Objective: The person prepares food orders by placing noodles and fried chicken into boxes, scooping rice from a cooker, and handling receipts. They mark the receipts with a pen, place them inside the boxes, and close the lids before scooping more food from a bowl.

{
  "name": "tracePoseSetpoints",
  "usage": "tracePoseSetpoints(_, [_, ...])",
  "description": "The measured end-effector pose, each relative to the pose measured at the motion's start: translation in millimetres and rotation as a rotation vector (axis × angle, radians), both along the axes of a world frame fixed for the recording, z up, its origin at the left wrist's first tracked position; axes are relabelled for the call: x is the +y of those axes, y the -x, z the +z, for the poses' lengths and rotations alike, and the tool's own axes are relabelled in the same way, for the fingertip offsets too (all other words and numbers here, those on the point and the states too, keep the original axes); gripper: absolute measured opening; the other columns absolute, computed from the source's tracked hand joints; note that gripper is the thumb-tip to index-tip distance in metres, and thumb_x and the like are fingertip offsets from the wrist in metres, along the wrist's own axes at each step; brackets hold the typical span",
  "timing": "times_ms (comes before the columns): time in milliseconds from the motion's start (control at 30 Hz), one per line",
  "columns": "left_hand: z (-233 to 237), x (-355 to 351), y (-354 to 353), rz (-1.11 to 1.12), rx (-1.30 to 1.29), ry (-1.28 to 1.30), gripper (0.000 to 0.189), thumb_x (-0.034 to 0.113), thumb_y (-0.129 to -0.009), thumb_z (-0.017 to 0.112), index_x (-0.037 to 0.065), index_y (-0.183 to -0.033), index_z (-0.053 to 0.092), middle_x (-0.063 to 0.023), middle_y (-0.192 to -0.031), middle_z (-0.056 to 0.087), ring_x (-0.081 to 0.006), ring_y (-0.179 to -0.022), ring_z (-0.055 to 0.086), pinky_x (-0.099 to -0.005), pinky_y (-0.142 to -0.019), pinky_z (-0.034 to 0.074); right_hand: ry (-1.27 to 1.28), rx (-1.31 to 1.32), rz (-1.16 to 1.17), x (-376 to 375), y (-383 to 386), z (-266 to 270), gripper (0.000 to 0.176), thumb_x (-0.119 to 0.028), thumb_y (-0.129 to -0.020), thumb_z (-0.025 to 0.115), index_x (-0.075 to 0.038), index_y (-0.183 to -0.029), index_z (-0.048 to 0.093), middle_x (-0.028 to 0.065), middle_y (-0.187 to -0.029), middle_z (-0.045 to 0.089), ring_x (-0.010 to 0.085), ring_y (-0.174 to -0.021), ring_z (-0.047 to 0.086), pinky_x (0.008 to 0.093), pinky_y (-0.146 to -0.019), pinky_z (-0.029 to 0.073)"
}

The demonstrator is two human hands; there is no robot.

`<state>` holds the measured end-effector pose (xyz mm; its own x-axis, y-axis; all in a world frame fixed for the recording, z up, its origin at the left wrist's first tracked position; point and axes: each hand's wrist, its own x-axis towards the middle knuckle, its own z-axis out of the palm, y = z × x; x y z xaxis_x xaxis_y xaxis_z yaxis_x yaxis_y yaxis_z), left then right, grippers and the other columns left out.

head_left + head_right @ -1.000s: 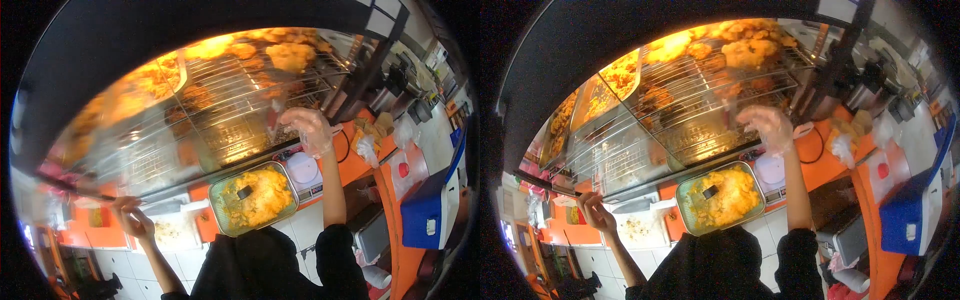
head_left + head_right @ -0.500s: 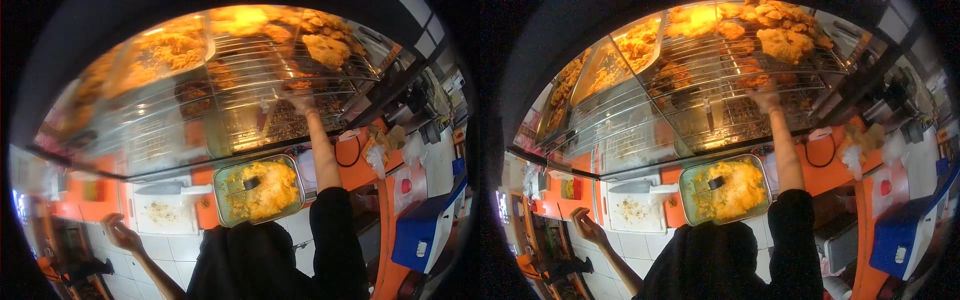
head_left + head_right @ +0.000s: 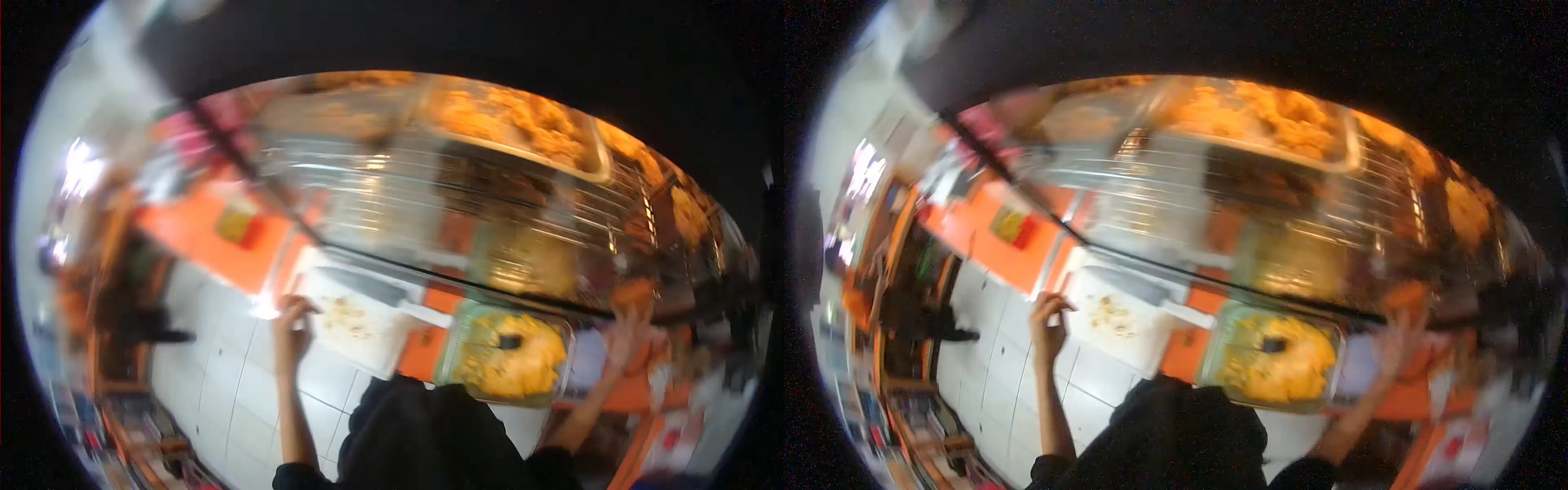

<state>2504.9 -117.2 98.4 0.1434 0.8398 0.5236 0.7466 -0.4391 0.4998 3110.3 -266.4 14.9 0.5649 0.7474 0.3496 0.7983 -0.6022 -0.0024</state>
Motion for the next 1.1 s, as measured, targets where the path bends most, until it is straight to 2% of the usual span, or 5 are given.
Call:
tracePoseSetpoints(233, [-18, 27, 64, 0.032, -0.055, 0.203, 0.018, -0.008, -0.074, 0.054, 0.007, -0.076, 0.063, -0.0076, -0.078, 0.06, -0.0249, -0.074, 0.057, -0.0343, -0.068, 0.045, 0.848, -2.394, -0.572, 58, 200, 16, 0.036, -0.027, -0.093, 0.045, -0.005, -0.121, 0.051, 0.0053, -0.112, 0.057, 0.0192, -0.102, 0.055, 0.0369, -0.089, 0.046])
tracePoseSetpoints(367, [-43, 58, 127, 0.155, -0.12, 0.33, 0.014, 0.001, -0.079, 0.052, 0.007, -0.083, 0.064, -0.0117, -0.084, 0.063, -0.0274, -0.076, 0.062, -0.0354, -0.069, 0.049, -0.136, -3.757, -1.468, 126, 313, 33, 0.041, -0.016, -0.084, 0.06, -0.001, -0.119, 0.046, 0.0082, -0.112, 0.055, 0.0183, -0.097, 0.056, 0.0344, -0.084, 0.049])
tracePoseSetpoints(667, [-232, 202, 321, 0.49, -0.363, 0.237, 0.03, 0.013, -0.084, 0.05, 0.002, -0.111, 0.054, -0.0224, -0.109, 0.056, -0.034, -0.1, 0.056, -0.0412, -0.085, 0.046, -0.523, -3.284, -1.877, 368, 648, 45, 0.049, -0.016, -0.078, 0.071, -0.004, -0.12, 0.047, 0.0069, -0.108, 0.057, 0.0184, -0.097, 0.058, 0.0334, -0.08, 0.051])
tracePoseSetpoints(900, [-56, 233, 324, 0.005, -0.285, 0.272, 0.043, 0.001, -0.082, 0.037, 0.007, -0.12, 0.055, -0.0194, -0.104, 0.059, -0.0303, -0.093, 0.057, -0.0391, -0.083, 0.046, 0.022, -1.526, -4.08, 493, 775, 36, 0.044, -0.011, -0.065, 0.074, -0.005, -0.105, 0.055, 0.0117, -0.09, 0.063, 0.0259, -0.081, 0.063, 0.0318, -0.072, 0.051])
tracePoseSetpoints(1100, [85, 208, 318, -0.359, -0.278, 0.647, 0.038, 0.005, -0.089, 0.039, 0.01, -0.123, 0.053, -0.0103, -0.089, 0.06, -0.0174, -0.074, 0.057, -0.0299, -0.074, 0.048, 0.02, -1.182, -4.012, 504, 770, 47, 0.035, -0.029, -0.071, 0.069, -0.013, -0.101, 0.062, 0.0097, -0.093, 0.064, 0.0297, -0.086, 0.062, 0.0391, -0.071, 0.05])
